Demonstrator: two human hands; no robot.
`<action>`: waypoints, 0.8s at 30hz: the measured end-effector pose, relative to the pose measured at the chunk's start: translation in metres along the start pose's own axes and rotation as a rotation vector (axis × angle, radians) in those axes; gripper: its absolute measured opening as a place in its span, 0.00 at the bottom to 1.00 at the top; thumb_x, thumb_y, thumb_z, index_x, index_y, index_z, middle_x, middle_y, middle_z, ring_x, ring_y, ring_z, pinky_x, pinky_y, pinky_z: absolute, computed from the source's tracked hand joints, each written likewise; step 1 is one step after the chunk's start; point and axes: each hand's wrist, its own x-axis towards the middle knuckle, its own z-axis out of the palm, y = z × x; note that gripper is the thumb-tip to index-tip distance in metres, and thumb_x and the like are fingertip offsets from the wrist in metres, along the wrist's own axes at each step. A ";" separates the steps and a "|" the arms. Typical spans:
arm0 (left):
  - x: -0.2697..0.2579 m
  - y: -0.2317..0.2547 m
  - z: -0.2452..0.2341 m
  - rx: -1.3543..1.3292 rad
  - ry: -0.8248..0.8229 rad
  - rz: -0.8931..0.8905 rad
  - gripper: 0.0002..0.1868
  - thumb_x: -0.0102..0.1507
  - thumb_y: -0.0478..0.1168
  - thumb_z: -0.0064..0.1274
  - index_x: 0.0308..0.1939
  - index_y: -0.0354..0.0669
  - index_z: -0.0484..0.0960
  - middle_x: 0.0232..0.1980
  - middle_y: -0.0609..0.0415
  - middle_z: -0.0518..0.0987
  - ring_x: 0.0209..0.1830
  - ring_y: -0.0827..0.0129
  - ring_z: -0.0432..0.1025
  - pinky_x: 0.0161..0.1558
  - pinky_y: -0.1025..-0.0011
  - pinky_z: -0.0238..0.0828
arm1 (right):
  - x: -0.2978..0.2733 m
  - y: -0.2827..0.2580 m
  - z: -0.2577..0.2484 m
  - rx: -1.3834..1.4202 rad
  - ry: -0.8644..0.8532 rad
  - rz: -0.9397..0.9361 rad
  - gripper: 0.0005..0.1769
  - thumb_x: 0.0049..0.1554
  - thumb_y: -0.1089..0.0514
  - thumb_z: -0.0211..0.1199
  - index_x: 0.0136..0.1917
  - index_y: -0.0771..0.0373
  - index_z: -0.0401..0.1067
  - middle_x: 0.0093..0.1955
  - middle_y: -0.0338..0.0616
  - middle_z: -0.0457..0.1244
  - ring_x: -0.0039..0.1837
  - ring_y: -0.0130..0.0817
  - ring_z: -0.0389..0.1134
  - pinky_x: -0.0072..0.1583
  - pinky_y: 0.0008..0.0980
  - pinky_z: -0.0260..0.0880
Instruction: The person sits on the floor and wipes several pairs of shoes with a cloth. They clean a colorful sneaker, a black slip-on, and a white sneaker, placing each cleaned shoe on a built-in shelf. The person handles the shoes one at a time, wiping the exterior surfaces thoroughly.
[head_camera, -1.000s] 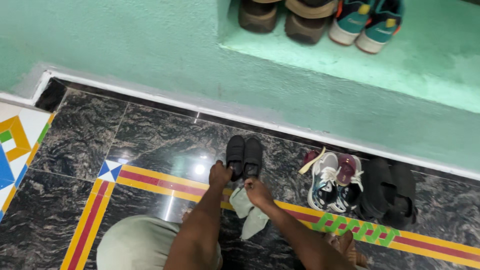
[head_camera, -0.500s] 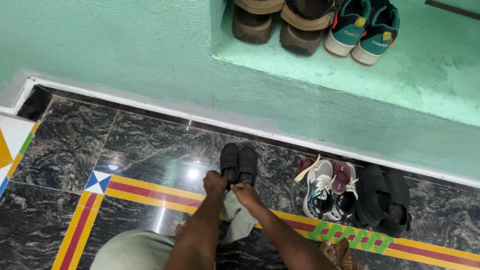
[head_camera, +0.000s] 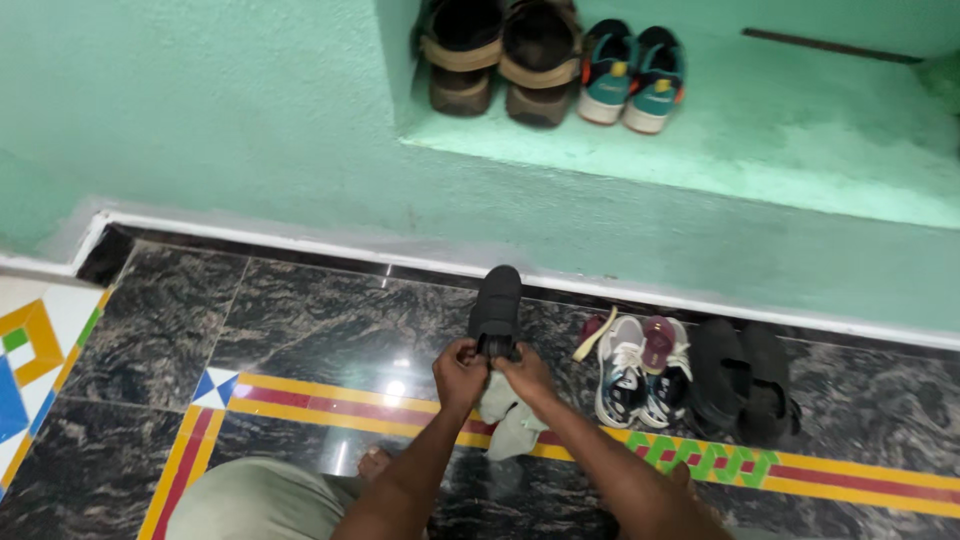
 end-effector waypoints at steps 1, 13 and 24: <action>-0.002 0.012 0.005 -0.033 -0.020 -0.015 0.14 0.54 0.33 0.62 0.44 0.34 0.84 0.37 0.49 0.84 0.36 0.65 0.78 0.41 0.67 0.75 | -0.005 0.001 -0.014 0.019 -0.011 0.002 0.46 0.52 0.41 0.67 0.76 0.66 0.59 0.60 0.57 0.67 0.61 0.47 0.70 0.61 0.43 0.69; -0.006 0.210 -0.017 -0.722 -0.728 -0.355 0.36 0.52 0.37 0.61 0.66 0.40 0.70 0.51 0.50 0.80 0.49 0.60 0.77 0.47 0.59 0.77 | -0.109 -0.073 -0.187 0.120 -0.002 -0.454 0.31 0.57 0.48 0.65 0.69 0.65 0.69 0.62 0.52 0.69 0.62 0.38 0.71 0.60 0.36 0.71; -0.019 0.280 -0.047 -1.044 -1.003 -0.361 0.38 0.56 0.47 0.63 0.64 0.28 0.68 0.51 0.36 0.80 0.52 0.51 0.80 0.55 0.52 0.82 | -0.171 -0.131 -0.278 -0.156 0.397 -0.158 0.22 0.62 0.43 0.62 0.64 0.54 0.77 0.48 0.54 0.74 0.45 0.48 0.75 0.53 0.44 0.77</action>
